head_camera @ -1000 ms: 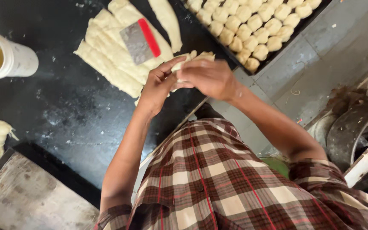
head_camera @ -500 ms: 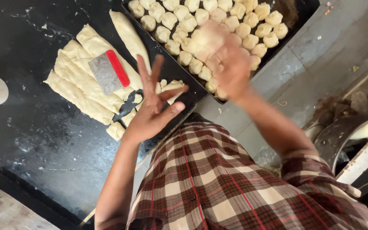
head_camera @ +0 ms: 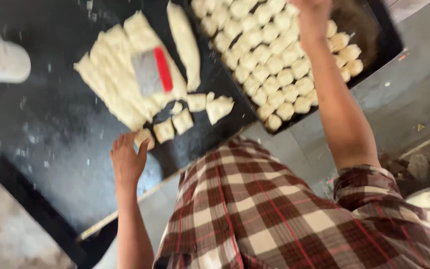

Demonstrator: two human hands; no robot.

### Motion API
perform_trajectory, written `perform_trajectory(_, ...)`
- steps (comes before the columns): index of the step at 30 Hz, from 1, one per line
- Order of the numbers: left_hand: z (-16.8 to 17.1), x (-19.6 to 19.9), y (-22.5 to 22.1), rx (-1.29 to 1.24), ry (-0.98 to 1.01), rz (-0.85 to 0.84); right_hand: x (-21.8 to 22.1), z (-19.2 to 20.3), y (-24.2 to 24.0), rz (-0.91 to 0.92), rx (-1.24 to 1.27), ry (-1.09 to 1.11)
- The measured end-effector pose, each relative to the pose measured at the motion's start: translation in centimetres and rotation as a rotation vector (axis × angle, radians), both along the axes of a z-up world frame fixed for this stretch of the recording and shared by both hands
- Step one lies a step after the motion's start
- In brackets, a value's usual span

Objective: The person portions large sheets of dough using a bench scraper and rolls the pieces into small balls by hand, placing them onto a tray.

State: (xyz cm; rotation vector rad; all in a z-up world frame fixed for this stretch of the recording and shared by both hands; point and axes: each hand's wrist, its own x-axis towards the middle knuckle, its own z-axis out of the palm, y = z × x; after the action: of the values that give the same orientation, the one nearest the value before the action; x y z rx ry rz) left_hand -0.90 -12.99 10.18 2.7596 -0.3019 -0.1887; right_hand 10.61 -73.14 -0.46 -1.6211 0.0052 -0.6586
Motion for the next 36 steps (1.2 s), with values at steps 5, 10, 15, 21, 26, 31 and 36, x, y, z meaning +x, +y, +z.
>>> perform_trajectory(5,-4.4,-1.3,0.8,0.014,-0.23,0.044,-5.1,3.6,19.7,0.422,-0.344,0.35)
perform_trajectory(10,-4.6,-0.8,1.4,-0.838,0.259,0.17,-7.9,7.0,33.7,0.321,-0.863,0.296)
perform_trajectory(15,-1.9,-0.9,2.4,-1.49,0.485,0.349,-9.7,10.4,38.6,0.49,-0.313,0.367)
perform_trajectory(21,2.3,0.4,3.6,-1.532,0.678,0.107,-12.1,15.0,41.3,0.498,-0.175,0.357)
perform_trajectory(26,1.8,1.0,5.4,-1.321,0.732,0.015,-12.5,16.1,42.9,0.598,-0.176,0.459)
perform_trajectory(31,0.0,1.6,5.8,-1.231,0.548,-0.068,-16.2,15.4,45.0,0.281,-0.82,-0.021)
perform_trajectory(36,3.5,2.3,6.7,-1.552,1.15,0.08,-18.2,16.3,46.6,0.036,-1.148,-0.073)
